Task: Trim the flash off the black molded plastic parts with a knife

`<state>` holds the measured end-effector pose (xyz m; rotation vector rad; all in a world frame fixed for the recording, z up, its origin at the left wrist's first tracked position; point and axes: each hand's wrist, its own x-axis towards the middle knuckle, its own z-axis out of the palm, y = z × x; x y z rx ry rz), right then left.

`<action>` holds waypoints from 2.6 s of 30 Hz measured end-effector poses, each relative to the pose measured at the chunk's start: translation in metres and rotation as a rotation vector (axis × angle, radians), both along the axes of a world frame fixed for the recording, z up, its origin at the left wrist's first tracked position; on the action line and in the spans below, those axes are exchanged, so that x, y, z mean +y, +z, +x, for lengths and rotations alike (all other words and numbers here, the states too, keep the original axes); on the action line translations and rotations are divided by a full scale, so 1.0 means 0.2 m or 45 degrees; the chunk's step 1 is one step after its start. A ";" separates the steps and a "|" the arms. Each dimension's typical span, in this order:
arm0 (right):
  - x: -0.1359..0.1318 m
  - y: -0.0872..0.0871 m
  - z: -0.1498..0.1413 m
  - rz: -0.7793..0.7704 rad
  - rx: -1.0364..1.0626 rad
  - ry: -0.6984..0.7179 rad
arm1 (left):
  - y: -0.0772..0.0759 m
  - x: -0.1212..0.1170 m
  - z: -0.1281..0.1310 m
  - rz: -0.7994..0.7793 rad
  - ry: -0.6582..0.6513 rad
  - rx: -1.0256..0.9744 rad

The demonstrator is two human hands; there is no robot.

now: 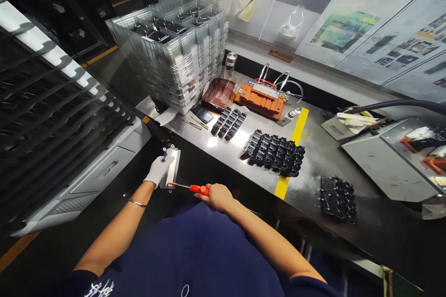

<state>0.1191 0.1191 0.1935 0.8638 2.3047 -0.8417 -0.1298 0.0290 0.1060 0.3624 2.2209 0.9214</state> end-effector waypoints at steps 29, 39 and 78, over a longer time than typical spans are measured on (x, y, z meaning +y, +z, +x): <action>0.29 -0.09 0.63 -0.156 0.107 -0.499 | 0.14 0.24 0.45 -0.490 -1.069 0.367; 0.54 -0.09 1.16 -0.267 0.167 -0.836 | 0.20 1.03 0.83 -0.287 -1.173 0.494; 0.18 -0.07 0.19 -0.104 0.121 -0.338 | 0.03 -0.15 0.01 0.066 -0.154 -0.689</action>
